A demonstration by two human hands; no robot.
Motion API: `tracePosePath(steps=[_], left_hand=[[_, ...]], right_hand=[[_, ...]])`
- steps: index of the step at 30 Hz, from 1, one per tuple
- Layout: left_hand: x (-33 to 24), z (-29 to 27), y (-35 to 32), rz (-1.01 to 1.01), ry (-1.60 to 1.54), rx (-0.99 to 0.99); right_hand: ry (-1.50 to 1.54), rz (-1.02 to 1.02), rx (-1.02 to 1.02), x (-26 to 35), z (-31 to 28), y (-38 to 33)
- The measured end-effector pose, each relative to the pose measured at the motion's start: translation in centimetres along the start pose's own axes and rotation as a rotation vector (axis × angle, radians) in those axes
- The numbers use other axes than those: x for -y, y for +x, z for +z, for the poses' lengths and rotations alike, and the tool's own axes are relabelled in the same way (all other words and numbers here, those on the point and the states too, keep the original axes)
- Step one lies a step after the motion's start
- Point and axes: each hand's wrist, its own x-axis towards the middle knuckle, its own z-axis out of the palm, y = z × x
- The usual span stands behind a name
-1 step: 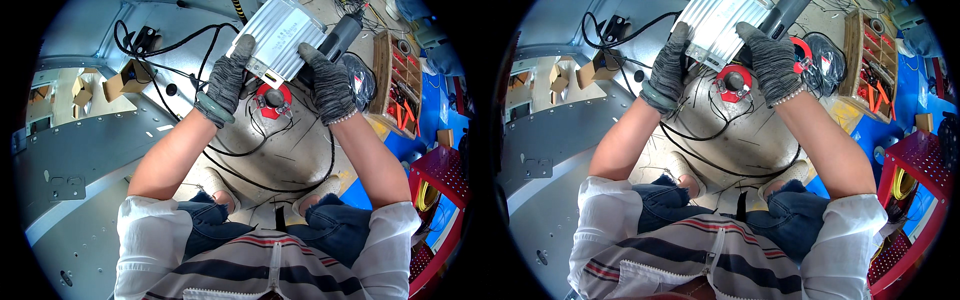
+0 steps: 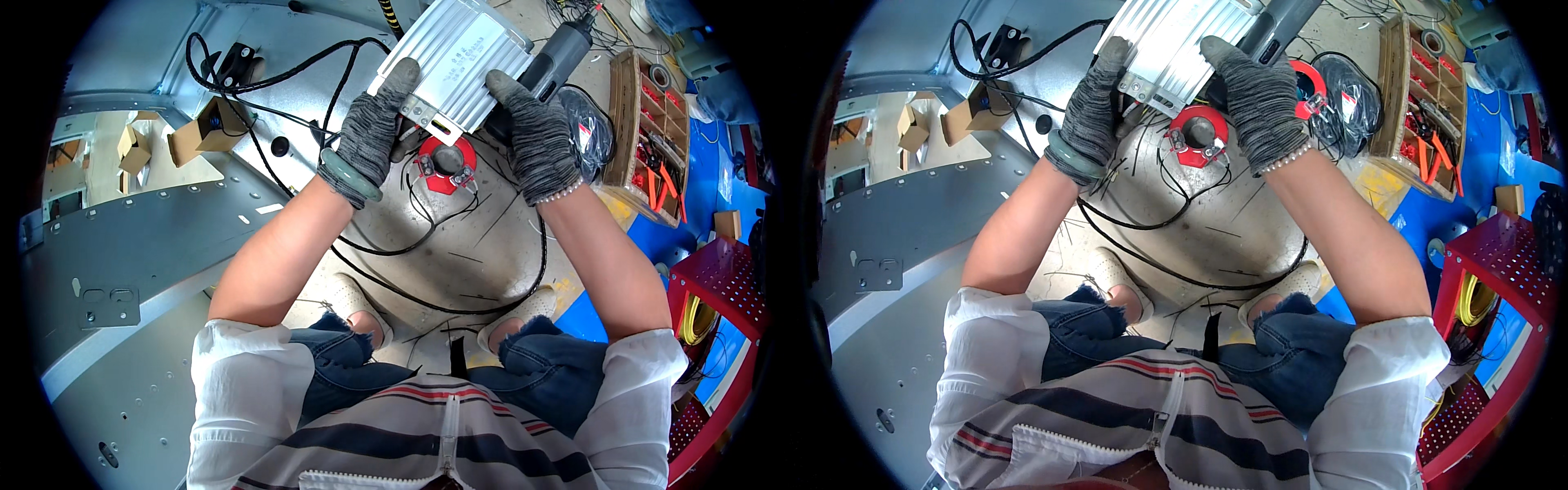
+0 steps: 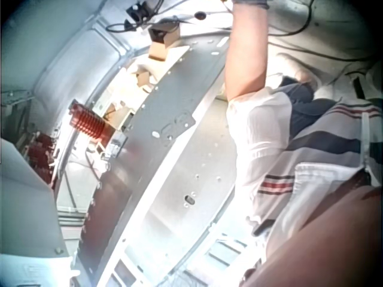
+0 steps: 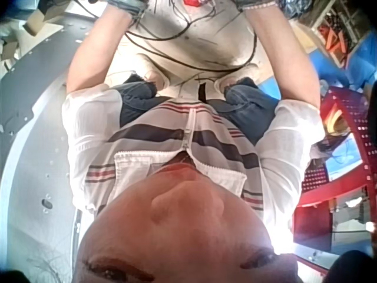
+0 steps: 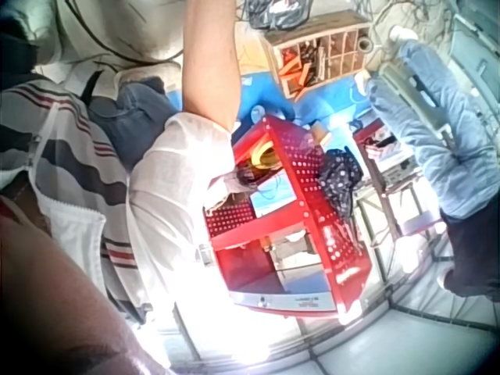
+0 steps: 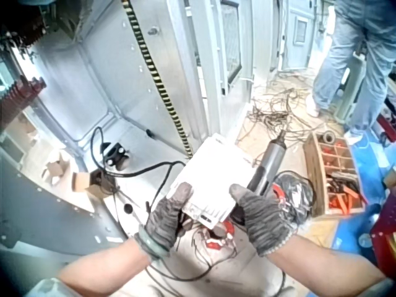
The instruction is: The person sits on the floor and uses a handheld tool to strip and connect wires to red circular components. They then handle a silver metal box and connect wires to it before placing it into a metal enclosure.
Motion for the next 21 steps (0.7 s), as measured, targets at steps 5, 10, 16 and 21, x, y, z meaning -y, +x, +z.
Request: tracePosePath(steps=[5,10,16,21], left_hand=[[-0.7,0.0,-0.5,-0.039,-0.036,0.093],[-1.1,0.9,-1.1,0.114,-0.019,0.009],[-3.1,-1.1,0.4,0.118,-0.074,-0.155],[-5.1,-1.9,0.4,0.260,0.046,0.065]], right_hand=[[0.030,-0.023,0.027,0.3,0.2,-0.6],[-0.260,0.002,0.053,2.7,-0.3,-0.8],[-0.615,-0.368,0.116,4.4,-3.0,-1.9],[-0.564,-0.228,0.300,4.6,-4.8,-4.1]])
